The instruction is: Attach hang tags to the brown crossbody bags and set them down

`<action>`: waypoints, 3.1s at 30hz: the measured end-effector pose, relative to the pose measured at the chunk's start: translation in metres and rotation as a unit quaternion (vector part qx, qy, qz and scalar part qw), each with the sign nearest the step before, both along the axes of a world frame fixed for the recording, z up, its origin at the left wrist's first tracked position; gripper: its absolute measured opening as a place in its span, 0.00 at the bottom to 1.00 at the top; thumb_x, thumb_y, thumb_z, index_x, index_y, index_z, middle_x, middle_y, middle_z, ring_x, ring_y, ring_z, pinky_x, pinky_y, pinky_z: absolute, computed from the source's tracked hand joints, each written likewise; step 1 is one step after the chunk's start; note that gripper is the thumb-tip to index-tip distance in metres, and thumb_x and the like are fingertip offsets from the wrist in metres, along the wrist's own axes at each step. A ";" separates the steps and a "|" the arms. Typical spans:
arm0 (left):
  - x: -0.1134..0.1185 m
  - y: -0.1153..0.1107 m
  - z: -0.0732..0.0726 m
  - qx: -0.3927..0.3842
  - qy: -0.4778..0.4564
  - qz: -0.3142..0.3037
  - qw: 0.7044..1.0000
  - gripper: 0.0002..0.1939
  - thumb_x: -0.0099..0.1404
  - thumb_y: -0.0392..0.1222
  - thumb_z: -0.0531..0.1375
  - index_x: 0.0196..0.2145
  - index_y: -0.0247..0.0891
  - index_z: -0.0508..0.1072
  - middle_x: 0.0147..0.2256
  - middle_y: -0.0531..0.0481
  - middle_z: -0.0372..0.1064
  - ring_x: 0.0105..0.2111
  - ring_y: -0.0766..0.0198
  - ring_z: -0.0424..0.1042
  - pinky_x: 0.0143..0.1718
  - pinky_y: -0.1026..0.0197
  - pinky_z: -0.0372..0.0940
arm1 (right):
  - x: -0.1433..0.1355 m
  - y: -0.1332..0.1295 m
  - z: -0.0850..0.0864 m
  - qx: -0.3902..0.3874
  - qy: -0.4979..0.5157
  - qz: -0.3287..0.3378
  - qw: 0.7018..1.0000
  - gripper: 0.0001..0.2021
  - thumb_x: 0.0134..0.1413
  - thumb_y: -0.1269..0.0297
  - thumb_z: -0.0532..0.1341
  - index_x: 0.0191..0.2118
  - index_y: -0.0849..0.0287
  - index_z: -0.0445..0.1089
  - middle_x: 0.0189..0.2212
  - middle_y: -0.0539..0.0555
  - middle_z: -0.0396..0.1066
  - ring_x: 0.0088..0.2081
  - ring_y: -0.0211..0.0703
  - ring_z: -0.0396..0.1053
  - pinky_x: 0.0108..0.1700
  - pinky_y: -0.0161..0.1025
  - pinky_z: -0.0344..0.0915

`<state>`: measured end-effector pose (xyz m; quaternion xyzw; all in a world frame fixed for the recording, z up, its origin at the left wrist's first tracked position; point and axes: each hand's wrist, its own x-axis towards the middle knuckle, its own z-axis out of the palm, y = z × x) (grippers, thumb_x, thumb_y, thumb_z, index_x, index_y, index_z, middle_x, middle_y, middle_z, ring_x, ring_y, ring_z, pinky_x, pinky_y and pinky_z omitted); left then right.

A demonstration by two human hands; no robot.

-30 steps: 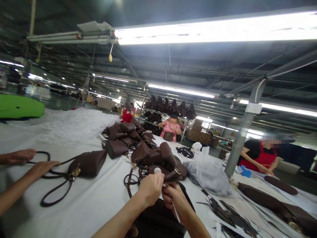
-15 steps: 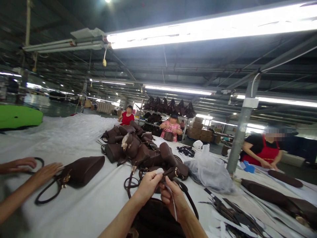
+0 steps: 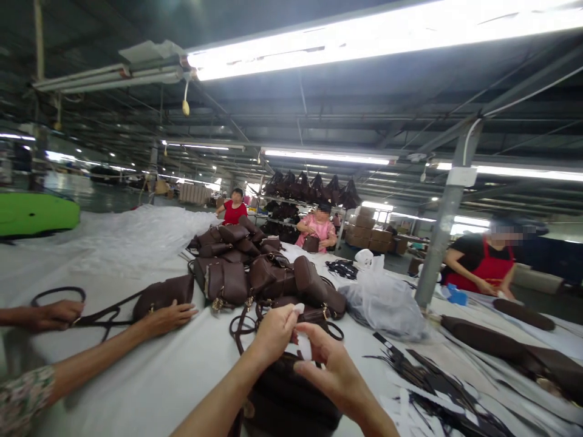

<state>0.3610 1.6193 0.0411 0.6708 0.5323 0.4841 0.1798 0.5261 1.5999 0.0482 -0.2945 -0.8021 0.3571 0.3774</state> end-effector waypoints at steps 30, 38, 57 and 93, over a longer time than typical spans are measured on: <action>0.015 -0.017 -0.016 0.137 0.167 0.024 0.976 0.11 0.66 0.35 0.48 0.35 0.42 0.69 0.27 0.52 0.71 0.27 0.63 0.70 0.29 0.64 0.56 | -0.007 0.026 0.004 -0.303 0.157 -0.064 0.938 0.20 0.36 0.52 0.70 0.27 0.59 0.62 0.18 0.46 0.68 0.19 0.32 0.67 0.20 0.28 0.64; 0.006 -0.012 -0.011 0.129 0.129 -0.003 0.983 0.06 0.65 0.36 0.49 0.34 0.42 0.65 0.26 0.54 0.68 0.26 0.64 0.68 0.29 0.65 0.56 | -0.005 0.038 0.021 -0.277 0.051 -0.009 0.960 0.17 0.51 0.49 0.60 0.36 0.59 0.66 0.22 0.48 0.69 0.21 0.36 0.70 0.23 0.32 0.66; -0.012 0.000 0.031 0.152 0.222 -0.199 0.942 0.27 0.60 0.30 0.58 0.58 0.39 0.64 0.54 0.44 0.69 0.52 0.56 0.69 0.53 0.59 0.61 | -0.024 0.068 0.088 0.180 -0.063 -0.207 0.960 0.08 0.55 0.61 0.53 0.28 0.55 0.64 0.23 0.49 0.69 0.28 0.42 0.67 0.34 0.38 0.63; 0.019 -0.065 -0.075 0.310 0.282 0.095 0.903 0.14 0.71 0.34 0.48 0.30 0.37 0.70 0.33 0.48 0.70 0.35 0.61 0.65 0.44 0.55 0.61 | 0.025 0.034 0.034 -0.413 -0.120 0.080 0.899 0.13 0.45 0.59 0.66 0.33 0.59 0.65 0.25 0.48 0.69 0.25 0.35 0.68 0.24 0.30 0.63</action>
